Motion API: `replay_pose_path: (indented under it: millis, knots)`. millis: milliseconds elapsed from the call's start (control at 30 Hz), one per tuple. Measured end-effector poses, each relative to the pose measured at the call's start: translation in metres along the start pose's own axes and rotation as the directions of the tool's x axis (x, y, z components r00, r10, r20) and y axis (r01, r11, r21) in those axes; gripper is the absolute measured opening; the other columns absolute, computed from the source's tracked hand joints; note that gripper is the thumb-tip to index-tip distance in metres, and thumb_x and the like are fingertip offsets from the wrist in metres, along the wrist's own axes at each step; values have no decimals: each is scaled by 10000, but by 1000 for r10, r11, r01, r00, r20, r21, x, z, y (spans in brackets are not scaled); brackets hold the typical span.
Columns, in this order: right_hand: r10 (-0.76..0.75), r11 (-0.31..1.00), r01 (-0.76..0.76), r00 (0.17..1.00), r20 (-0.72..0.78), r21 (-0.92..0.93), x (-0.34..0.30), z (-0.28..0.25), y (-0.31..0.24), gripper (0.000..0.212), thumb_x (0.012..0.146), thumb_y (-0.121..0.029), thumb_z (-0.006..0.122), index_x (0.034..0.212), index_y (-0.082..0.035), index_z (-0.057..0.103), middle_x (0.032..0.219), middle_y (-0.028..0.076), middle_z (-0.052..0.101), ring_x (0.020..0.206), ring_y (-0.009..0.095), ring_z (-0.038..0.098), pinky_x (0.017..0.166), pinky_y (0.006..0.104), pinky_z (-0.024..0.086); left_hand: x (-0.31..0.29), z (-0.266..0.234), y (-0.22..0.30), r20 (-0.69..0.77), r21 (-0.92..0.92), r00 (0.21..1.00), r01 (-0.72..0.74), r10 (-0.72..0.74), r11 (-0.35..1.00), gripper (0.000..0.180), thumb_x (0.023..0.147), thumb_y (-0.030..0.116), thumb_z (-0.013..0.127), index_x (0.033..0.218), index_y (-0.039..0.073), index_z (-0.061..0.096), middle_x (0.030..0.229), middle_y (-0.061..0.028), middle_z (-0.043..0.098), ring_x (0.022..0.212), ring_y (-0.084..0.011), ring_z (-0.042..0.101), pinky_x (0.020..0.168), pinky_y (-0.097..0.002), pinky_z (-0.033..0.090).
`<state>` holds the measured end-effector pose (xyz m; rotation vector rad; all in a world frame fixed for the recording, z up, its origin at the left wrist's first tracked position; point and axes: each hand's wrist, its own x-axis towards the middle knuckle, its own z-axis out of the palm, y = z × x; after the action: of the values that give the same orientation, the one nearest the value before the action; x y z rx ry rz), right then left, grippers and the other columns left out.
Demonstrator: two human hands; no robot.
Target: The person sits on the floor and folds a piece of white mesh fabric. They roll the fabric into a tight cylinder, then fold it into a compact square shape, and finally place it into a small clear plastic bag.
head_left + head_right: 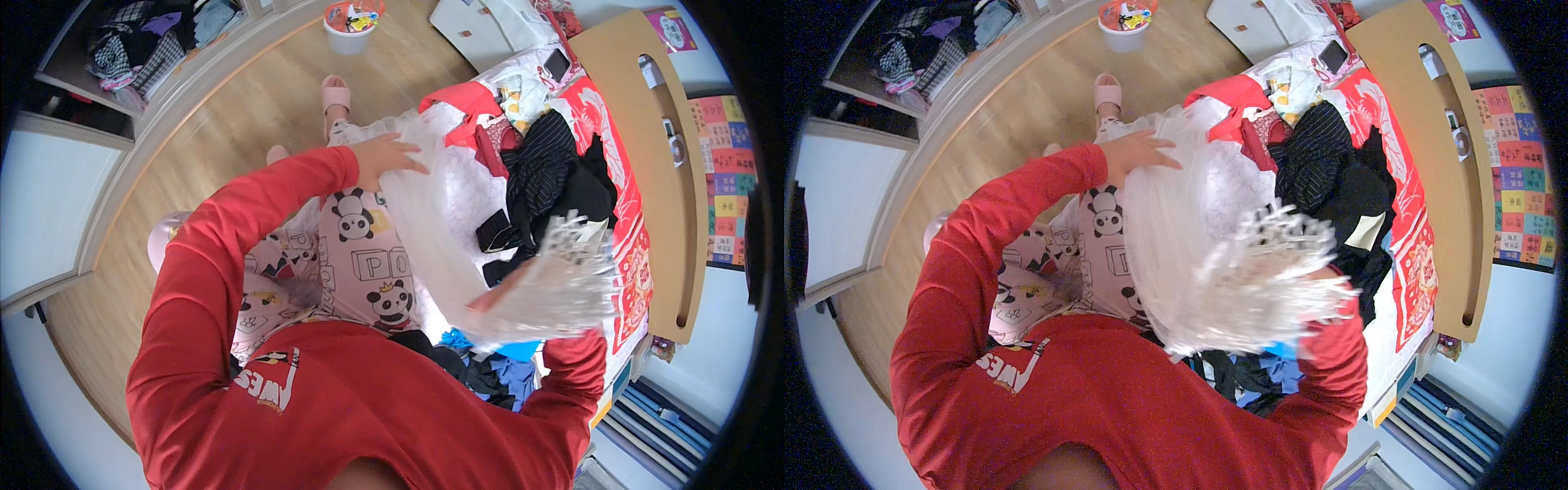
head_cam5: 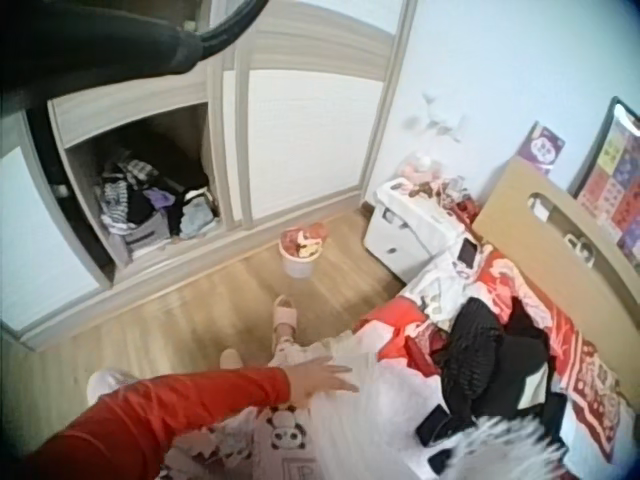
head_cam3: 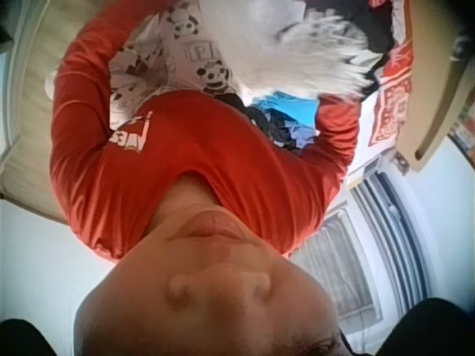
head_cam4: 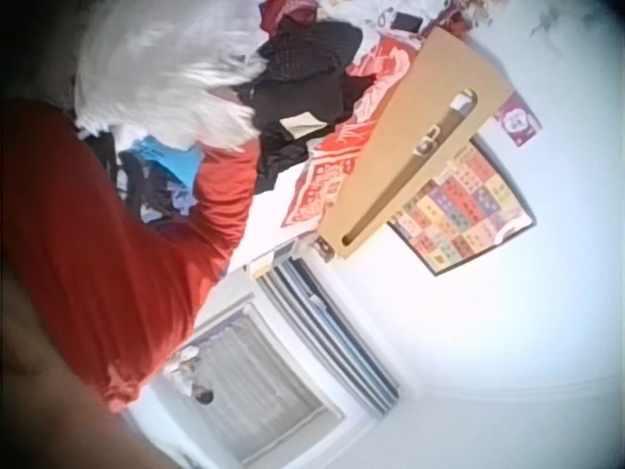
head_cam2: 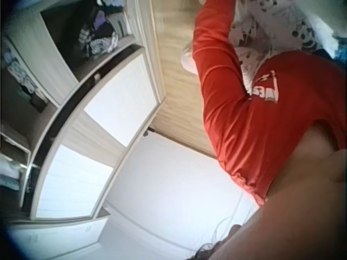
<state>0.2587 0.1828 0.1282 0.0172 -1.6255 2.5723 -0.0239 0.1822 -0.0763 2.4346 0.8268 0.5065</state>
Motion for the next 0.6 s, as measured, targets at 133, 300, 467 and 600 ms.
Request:
replay_pose_path:
  millis: [133,300,467,600]
  knots:
    - [-74,989,48,980,183,141,-4,-26,-41,278,820,-133,567,1038,31,511,1017,177,543,954,388,447,863,469,308,3,34,-43,87,-175,970,241,-229,955,449,554,128,634,1002,138,597,973,-84,598,1057,-246,503,988,-473,252]
    - [-106,975,41,949,298,218,-7,-36,-75,310,815,-157,575,1049,34,503,1047,223,532,994,490,426,902,555,274,-12,-18,-85,-349,-231,829,376,-437,897,324,618,106,645,941,115,632,877,-114,627,871,-232,590,805,-330,430]
    - [43,999,-27,873,486,-40,-3,-28,-90,369,765,-142,634,1063,31,500,1052,243,534,1017,554,419,959,597,206,-83,-180,-18,-546,112,793,389,-270,915,273,743,21,521,1004,37,597,1012,-107,610,978,-223,558,895,-325,395]
    - [219,951,-20,747,628,-308,43,-10,-96,330,776,-207,613,1026,1,559,1054,180,573,1095,457,428,1009,562,93,-153,-259,114,-586,625,810,437,19,646,176,728,178,586,855,65,630,883,-116,624,842,-273,584,737,-371,447]
